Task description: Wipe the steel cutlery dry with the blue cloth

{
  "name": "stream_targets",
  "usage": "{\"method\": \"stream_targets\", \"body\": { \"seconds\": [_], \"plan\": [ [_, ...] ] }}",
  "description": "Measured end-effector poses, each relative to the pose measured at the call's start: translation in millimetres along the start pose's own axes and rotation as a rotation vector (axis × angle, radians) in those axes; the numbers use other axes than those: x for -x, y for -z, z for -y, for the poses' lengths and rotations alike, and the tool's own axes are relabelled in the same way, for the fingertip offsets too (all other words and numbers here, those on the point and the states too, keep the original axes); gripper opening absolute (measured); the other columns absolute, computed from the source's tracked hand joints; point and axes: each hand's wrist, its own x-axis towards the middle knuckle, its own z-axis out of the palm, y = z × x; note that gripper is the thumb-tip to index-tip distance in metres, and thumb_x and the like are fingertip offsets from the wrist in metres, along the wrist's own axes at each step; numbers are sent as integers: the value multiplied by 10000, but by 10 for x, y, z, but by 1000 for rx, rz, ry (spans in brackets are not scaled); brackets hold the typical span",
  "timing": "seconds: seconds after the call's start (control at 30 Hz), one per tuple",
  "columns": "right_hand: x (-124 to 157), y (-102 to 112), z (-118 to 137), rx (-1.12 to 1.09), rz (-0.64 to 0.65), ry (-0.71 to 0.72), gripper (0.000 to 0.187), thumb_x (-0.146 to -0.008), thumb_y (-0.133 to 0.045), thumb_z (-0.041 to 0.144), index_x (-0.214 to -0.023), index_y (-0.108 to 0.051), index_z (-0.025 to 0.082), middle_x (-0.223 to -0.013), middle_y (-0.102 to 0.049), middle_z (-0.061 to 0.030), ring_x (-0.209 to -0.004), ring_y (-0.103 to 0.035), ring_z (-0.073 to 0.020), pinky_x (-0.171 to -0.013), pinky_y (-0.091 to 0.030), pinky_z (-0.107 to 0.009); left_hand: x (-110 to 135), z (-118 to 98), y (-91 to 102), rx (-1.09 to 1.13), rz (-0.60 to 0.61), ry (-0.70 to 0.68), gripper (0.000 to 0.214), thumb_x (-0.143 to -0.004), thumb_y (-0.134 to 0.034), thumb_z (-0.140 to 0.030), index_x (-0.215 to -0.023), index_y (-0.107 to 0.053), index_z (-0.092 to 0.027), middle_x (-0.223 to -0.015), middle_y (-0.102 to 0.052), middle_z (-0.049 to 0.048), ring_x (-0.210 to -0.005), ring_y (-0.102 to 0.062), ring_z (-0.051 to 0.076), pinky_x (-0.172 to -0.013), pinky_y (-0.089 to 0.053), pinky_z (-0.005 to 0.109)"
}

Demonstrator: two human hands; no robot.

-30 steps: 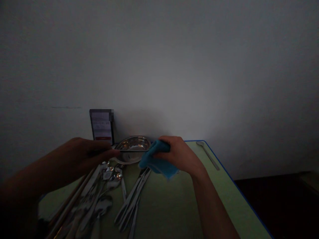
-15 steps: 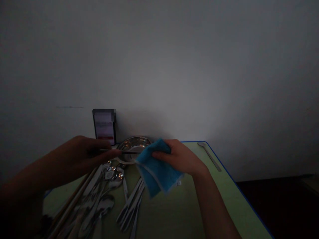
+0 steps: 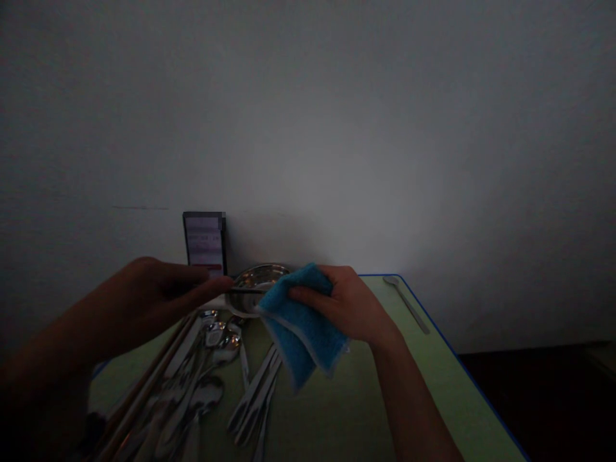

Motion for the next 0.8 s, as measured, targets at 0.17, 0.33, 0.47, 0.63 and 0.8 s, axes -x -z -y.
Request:
{"method": "stream_targets", "body": {
  "seconds": [0.17,0.33,0.47,0.63,0.8],
  "plan": [
    [24,1,-1,50,23,37,221,-776,-580,413,-704,-645,215,-568,-588,35,-498,-488,-105,-431,-353,-201,-11,14,-25,-43,-23,19,494,-817,-401,-569,-673,-678,-186,-415,-419,-50,-391,-382,77,-414,-261,206],
    [24,14,4,106,50,62,233,-796,-559,414,-719,-645,211,-582,-584,31,-504,-486,-100,-435,-357,-196,-12,11,-18,-55,5,19,483,-824,-402,-569,-681,-677,-199,-418,-456,-46,-394,-417,83,-426,-273,213],
    [6,14,2,162,31,75,237,-780,-576,429,-705,-631,211,-582,-587,29,-510,-491,-104,-438,-354,-203,-10,5,-20,-46,39,12,459,-836,-400,-551,-700,-666,-203,-433,-485,-42,-398,-433,87,-427,-274,216],
    [-14,10,-16,252,-47,30,310,-728,-608,514,-708,-630,205,-607,-608,20,-555,-522,-121,-470,-379,-221,-23,-41,-47,-74,6,-16,475,-831,-412,-558,-614,-606,-183,-415,-451,-45,-383,-411,83,-413,-248,218],
    [-15,21,8,313,-95,10,359,-709,-610,548,-690,-632,190,-588,-601,21,-545,-516,-114,-465,-374,-219,-49,-65,-78,-81,29,-29,451,-829,-422,-558,-640,-591,-185,-465,-511,-37,-417,-469,93,-434,-268,217]
  ]
}}
